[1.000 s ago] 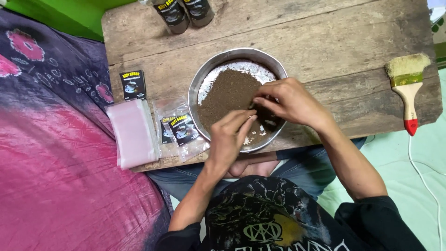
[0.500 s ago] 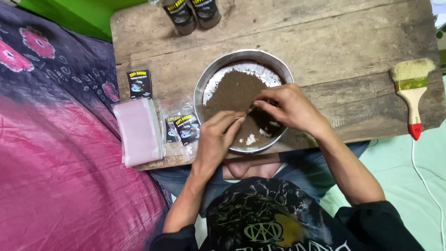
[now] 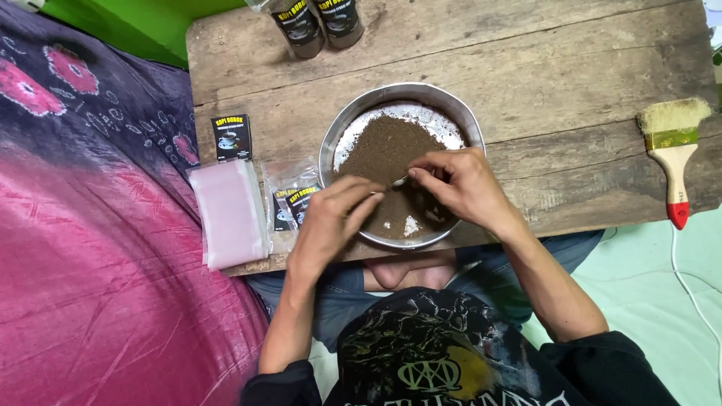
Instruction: The person breaks up clumps of brown powder in a metal bowl by hand, then uses a small white scoop to transfer the powder into a clear plastic bag. The person repeats the scooping and filling process multiple times.
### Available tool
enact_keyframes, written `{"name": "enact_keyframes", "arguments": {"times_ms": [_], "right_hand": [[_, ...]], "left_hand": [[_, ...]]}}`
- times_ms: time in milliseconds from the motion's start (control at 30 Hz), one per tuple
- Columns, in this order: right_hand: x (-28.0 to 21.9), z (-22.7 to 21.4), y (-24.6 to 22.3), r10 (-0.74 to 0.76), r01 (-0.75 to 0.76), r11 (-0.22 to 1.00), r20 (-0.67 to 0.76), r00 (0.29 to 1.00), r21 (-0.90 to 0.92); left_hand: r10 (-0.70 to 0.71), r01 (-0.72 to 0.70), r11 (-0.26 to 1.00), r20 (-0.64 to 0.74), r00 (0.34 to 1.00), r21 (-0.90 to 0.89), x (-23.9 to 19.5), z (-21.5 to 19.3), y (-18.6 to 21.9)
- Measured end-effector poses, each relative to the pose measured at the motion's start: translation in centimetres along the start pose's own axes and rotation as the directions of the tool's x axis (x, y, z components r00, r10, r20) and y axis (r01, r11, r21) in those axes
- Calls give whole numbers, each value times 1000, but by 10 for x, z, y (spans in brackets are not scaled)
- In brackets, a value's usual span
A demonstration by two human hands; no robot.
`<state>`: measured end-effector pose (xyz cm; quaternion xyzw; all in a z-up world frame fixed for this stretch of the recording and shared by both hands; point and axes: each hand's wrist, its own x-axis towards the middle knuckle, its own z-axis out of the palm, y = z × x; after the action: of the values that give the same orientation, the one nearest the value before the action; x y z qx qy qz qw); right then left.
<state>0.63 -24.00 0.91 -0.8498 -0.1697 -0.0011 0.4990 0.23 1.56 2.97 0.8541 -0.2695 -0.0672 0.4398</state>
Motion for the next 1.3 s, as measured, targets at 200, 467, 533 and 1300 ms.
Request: {"name": "enact_keyframes", "arguments": {"times_ms": [200,467,533,1300], "right_hand": [[-17,32,-13,59,-69,995,142,988,66],[-13,69,-9,-81,95,975,76,994,-202],[-7,53,-28,-91,91,984,4,996,-156],[-23,30,7,56,-57,998,-93,994,-4]], "left_hand": [[-58,58,987,-2,998,148,-11,-22,-16],[-61,59,982,9,998,182,-3,-32,1],[-66,66,984,-5,998,168,-4,-34,-5],[-52,70,992,-164,985,109,24,-27,-45]]}}
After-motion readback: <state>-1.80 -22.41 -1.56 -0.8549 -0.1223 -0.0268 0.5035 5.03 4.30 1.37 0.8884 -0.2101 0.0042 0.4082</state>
